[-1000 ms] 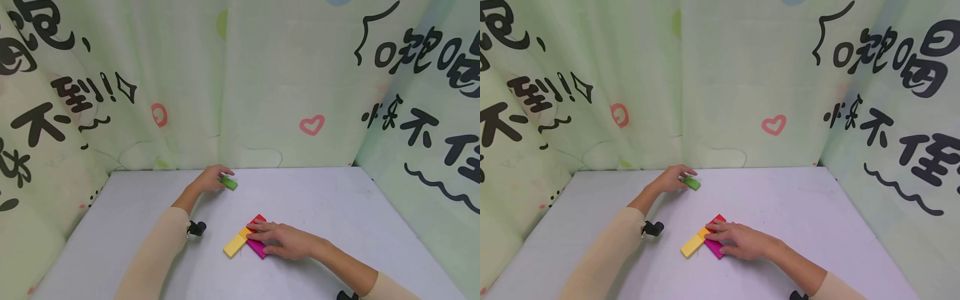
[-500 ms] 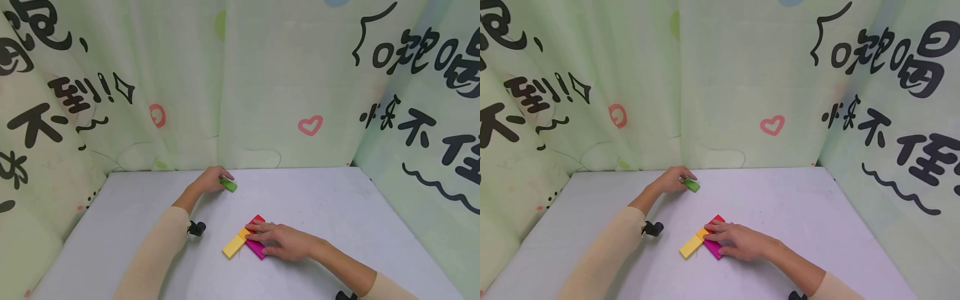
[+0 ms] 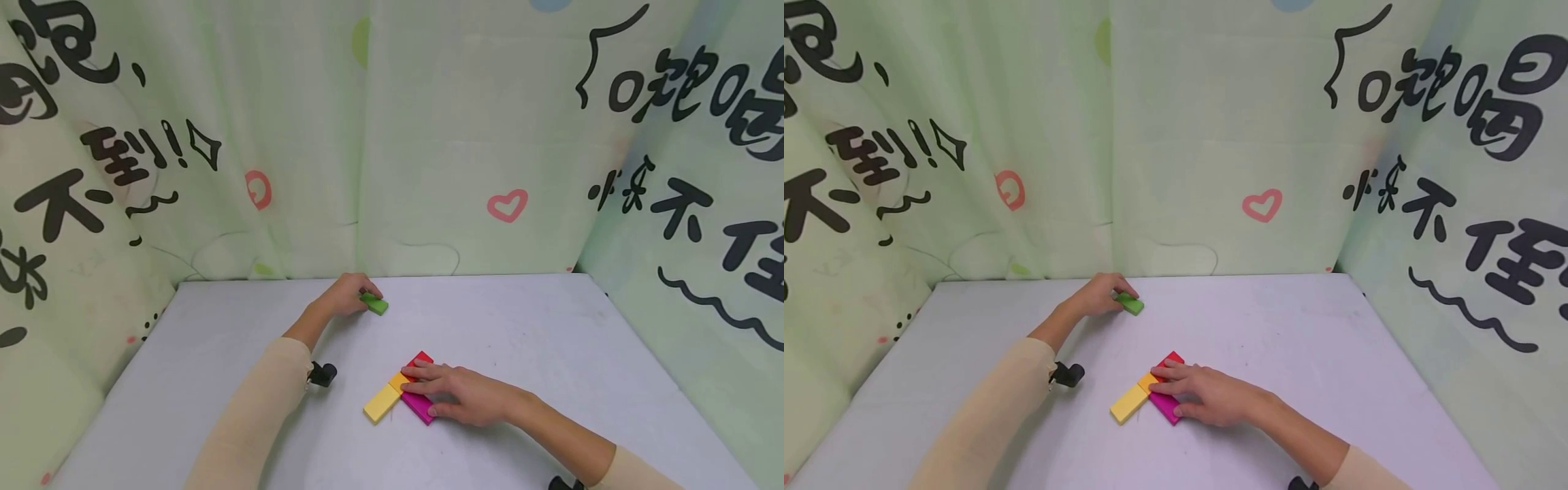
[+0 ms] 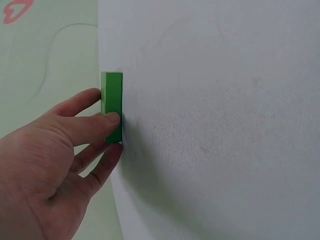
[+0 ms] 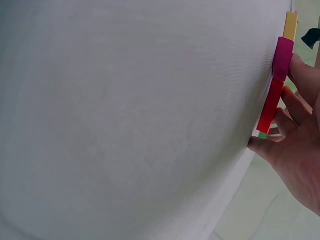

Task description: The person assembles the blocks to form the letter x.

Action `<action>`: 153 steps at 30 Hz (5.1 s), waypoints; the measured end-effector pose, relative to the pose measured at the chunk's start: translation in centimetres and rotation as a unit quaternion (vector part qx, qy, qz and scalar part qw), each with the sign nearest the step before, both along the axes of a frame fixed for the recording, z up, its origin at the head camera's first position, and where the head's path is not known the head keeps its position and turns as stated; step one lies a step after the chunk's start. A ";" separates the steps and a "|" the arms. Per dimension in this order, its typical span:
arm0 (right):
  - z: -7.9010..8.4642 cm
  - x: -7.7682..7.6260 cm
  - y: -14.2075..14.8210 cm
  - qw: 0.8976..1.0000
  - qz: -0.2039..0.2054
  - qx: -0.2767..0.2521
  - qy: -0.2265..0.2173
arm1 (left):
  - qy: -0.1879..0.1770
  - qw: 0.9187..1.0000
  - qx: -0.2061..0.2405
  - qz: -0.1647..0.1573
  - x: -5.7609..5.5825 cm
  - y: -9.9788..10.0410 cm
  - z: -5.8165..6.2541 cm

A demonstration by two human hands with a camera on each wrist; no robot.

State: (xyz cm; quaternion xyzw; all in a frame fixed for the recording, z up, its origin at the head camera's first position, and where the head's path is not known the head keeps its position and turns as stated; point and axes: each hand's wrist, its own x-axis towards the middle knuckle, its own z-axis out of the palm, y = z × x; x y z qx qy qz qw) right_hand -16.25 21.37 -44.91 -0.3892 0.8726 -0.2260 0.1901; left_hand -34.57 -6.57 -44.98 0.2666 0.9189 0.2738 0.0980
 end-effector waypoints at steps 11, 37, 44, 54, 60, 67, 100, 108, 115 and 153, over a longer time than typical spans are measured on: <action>-0.1 0.1 -0.2 1.000 0.000 -0.001 0.002 | 0.010 1.000 -0.014 -0.005 0.2 -0.1 -0.1; 0.0 0.1 -0.2 1.000 -0.005 0.002 -0.007 | 0.008 1.000 -0.019 -0.021 1.2 -1.2 0.7; 0.0 -0.1 -0.1 1.000 -0.004 -0.001 -0.005 | 0.015 0.999 -0.017 -0.038 1.7 -1.6 0.8; 0.0 -0.1 0.0 1.000 -0.006 0.000 -0.007 | 0.014 0.998 -0.015 -0.058 2.4 -1.6 1.4; -0.1 -0.1 0.0 1.000 -0.006 0.001 -0.008 | 0.016 0.996 -0.023 -0.086 3.0 -1.4 1.7; -0.2 0.0 0.0 1.000 -0.006 0.001 -0.003 | 0.010 0.994 -0.030 -0.107 4.2 -1.1 2.1; -0.2 -0.1 -0.2 1.000 -0.005 0.001 -0.002 | -0.023 0.989 -0.037 -0.142 8.0 -1.0 1.4; -0.3 -0.1 -0.1 1.000 -0.002 0.002 0.008 | -0.024 0.988 -0.038 -0.151 8.7 -1.0 1.3; -0.1 -0.1 -0.1 1.000 0.003 0.000 0.016 | -0.029 0.986 -0.042 -0.156 9.0 -0.6 1.0; 0.0 -0.2 -0.2 1.000 0.007 0.001 0.013 | -0.022 0.987 -0.040 -0.156 10.0 -0.1 0.5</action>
